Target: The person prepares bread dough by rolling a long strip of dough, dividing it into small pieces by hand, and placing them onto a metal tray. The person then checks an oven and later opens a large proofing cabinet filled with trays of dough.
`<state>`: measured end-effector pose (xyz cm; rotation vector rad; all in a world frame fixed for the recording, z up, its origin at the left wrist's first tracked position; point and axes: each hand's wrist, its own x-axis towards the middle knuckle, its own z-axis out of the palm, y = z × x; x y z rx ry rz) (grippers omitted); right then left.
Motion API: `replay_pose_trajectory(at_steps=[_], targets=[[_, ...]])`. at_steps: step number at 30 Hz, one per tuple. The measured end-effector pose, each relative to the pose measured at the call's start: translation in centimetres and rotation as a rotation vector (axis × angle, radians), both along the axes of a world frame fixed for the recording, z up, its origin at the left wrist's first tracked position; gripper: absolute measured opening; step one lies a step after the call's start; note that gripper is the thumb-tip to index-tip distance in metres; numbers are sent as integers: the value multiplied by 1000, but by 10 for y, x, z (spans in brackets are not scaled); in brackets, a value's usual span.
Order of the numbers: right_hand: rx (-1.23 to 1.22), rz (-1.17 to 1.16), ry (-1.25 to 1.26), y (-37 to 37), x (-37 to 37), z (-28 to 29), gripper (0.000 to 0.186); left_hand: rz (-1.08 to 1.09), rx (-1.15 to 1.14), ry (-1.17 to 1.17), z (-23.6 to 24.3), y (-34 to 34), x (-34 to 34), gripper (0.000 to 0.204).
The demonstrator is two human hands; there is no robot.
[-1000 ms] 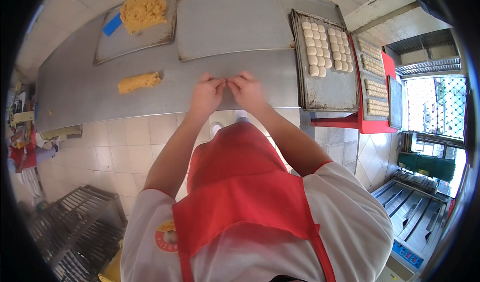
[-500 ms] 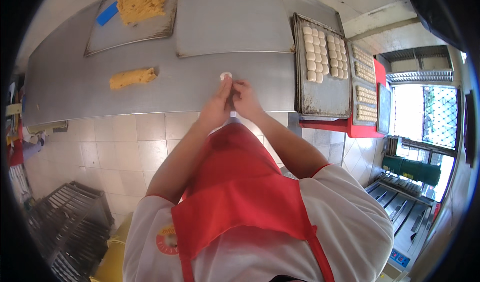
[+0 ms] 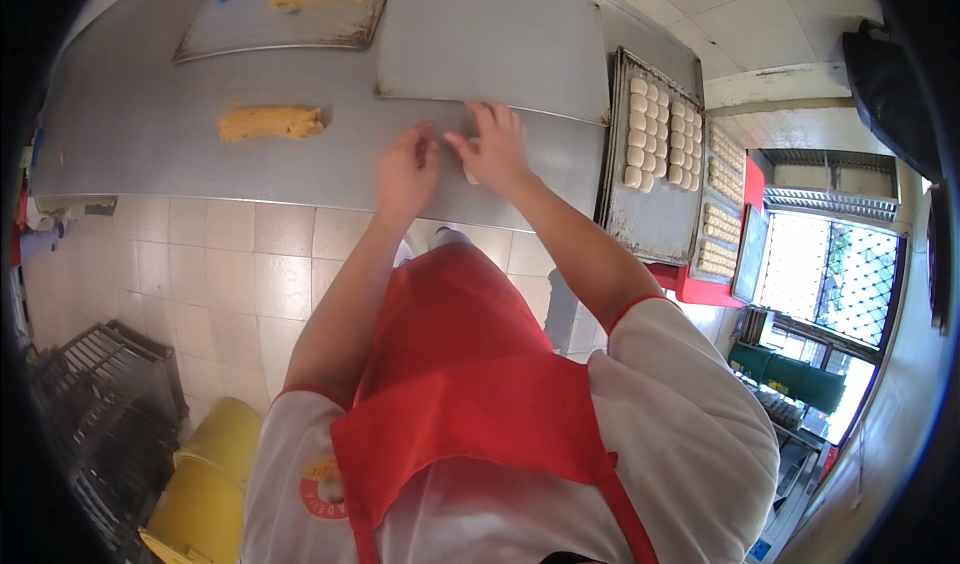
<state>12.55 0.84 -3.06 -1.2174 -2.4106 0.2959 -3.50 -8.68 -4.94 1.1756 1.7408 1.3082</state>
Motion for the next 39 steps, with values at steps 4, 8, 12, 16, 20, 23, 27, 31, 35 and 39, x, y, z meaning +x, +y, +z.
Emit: replay_pose_trajectory(at_steps=[4, 8, 12, 16, 20, 23, 27, 31, 35, 39], targets=[[-574, 103, 191, -18, 53, 22, 44, -254, -55, 334, 10, 7, 8, 38], [-387, 150, 88, -25, 59, 33, 39, -406, -30, 547, 19, 4, 18, 42], [-239, 207, 45, -26, 72, 14, 31, -466, 36, 526, 21, 1, 28, 40], [-512, 49, 252, -47, 106, 31, 40, -579, -214, -278, 47, 3, 60, 38], [-945, -235, 987, -71, 180, 59, 48, -517, -168, -502, 51, 18, 140, 44], [-875, -451, 1318, -72, 236, 70, 49, -445, -192, -532, 60, 35, 233, 50], [-635, -715, 1167, -45, 315, 73, 32, -504, -129, -217, 61, 68, 340, 59], [-488, -782, 786, 1, 404, 37, 31, -683, 166, 501, 69, 92, 381, 63], [-496, -772, 598, 27, 418, 32, 35, -774, 152, 694, 54, 94, 395, 56], [-397, -799, 621, 23, 403, 23, 34, -755, 113, 735, 48, 87, 396, 56]])
